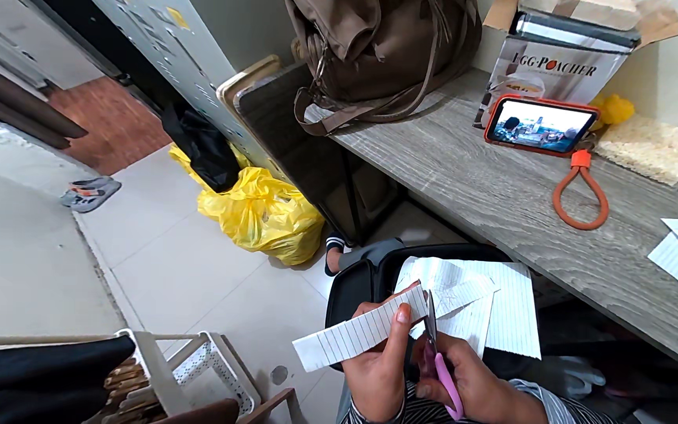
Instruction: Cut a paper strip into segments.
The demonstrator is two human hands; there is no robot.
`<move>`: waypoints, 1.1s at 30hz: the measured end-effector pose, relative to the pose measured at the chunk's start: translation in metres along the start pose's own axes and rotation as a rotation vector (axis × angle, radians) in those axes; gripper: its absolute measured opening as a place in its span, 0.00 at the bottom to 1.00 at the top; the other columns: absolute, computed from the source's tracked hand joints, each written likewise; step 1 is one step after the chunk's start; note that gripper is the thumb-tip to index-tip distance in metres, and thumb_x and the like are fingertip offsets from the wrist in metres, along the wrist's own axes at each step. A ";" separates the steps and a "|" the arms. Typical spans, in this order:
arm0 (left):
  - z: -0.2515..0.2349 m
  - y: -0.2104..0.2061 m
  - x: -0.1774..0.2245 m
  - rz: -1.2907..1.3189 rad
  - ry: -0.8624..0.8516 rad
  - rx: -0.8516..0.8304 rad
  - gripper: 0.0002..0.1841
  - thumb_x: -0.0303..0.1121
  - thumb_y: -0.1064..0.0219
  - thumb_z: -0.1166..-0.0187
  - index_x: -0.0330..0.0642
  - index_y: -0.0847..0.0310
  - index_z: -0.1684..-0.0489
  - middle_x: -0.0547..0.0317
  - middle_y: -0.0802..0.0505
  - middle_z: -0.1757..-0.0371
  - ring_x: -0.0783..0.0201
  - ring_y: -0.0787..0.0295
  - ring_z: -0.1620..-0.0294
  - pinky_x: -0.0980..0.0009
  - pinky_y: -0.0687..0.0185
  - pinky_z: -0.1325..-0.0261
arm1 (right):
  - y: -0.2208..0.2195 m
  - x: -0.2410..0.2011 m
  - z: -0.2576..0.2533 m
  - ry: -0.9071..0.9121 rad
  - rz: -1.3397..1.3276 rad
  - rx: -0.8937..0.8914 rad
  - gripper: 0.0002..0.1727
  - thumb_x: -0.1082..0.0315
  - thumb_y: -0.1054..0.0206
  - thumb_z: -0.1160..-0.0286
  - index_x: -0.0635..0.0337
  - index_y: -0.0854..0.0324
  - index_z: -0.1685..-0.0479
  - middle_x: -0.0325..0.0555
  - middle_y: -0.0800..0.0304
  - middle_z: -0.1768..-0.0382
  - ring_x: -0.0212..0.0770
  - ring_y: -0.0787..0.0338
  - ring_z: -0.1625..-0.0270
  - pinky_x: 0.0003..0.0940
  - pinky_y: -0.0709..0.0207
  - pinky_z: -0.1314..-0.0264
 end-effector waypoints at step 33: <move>-0.001 0.000 0.000 -0.005 -0.009 -0.013 0.03 0.29 0.25 0.26 0.46 0.12 0.61 0.54 0.01 0.57 0.61 0.01 0.55 0.66 0.04 0.49 | 0.002 -0.002 0.000 0.044 0.011 0.029 0.22 0.52 0.29 0.22 0.67 0.21 0.61 0.35 0.23 0.78 0.14 0.28 0.76 0.08 0.35 0.71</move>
Point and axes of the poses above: each hand's wrist, its own z-axis away from the middle knuckle, its own y-axis out of the back of the hand, x = y × z, the point moved 9 cm from there along -z, towards the middle knuckle
